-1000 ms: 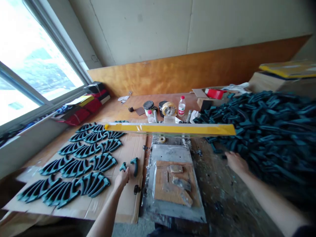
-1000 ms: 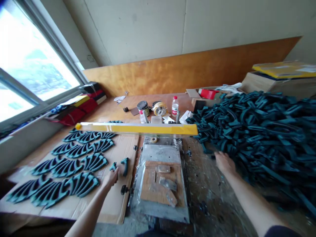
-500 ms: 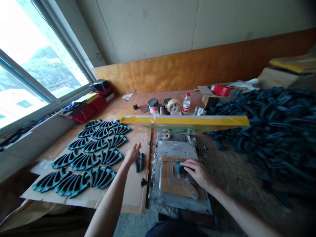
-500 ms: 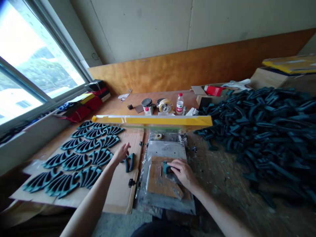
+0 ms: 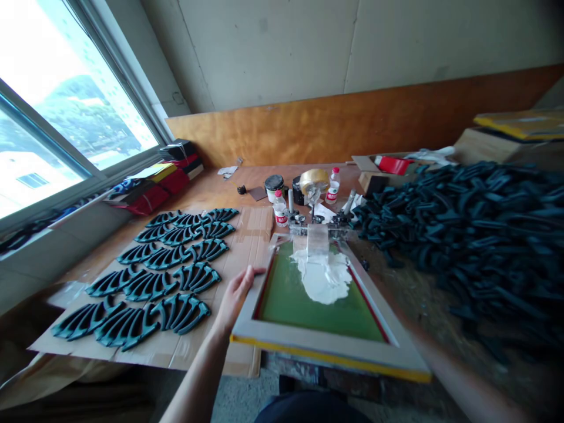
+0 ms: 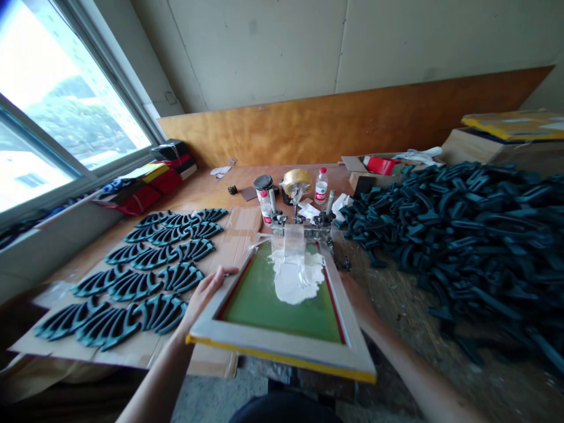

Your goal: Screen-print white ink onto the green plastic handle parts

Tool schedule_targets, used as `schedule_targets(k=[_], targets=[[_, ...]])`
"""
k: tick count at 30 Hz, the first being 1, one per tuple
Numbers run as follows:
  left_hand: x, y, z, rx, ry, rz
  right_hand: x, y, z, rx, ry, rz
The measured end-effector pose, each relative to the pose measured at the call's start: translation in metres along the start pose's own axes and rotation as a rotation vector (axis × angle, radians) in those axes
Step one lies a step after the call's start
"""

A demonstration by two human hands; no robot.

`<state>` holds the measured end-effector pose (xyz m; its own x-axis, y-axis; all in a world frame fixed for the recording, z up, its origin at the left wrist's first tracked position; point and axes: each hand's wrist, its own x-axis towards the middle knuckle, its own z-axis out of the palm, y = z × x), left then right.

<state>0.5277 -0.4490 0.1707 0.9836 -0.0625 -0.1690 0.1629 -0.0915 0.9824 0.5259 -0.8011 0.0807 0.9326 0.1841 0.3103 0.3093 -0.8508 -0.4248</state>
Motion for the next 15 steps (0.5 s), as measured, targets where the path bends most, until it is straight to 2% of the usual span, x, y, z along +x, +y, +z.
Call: schedule_targets(k=[2, 4, 5, 7, 9, 11, 15], targets=[[-0.007, -0.042, -0.001, 0.068, -0.012, -0.077, 0.024, 0.005, -0.018, -0.010, 0.089, 0.022], [-0.006, -0.082, 0.002, 0.127, -0.011, -0.122, 0.050, -0.008, -0.026, -0.045, 0.158, -0.016], [-0.003, -0.099, 0.003, 0.166, -0.014, -0.135, 0.062, -0.019, -0.026, -0.077, 0.158, -0.054], [0.002, -0.124, 0.006, 0.272, -0.020, -0.132, 0.079, -0.045, -0.018, -0.155, 0.059, -0.124], [0.007, -0.136, 0.006, 0.370, -0.018, -0.120, 0.080, -0.065, -0.004, -0.202, -0.099, -0.147], [0.009, -0.139, 0.006, 0.434, -0.013, -0.117, 0.065, -0.074, 0.008, -0.209, -0.211, -0.181], [0.009, -0.137, 0.005, 0.474, -0.024, -0.112, 0.017, -0.068, 0.011, -0.154, -0.264, -0.427]])
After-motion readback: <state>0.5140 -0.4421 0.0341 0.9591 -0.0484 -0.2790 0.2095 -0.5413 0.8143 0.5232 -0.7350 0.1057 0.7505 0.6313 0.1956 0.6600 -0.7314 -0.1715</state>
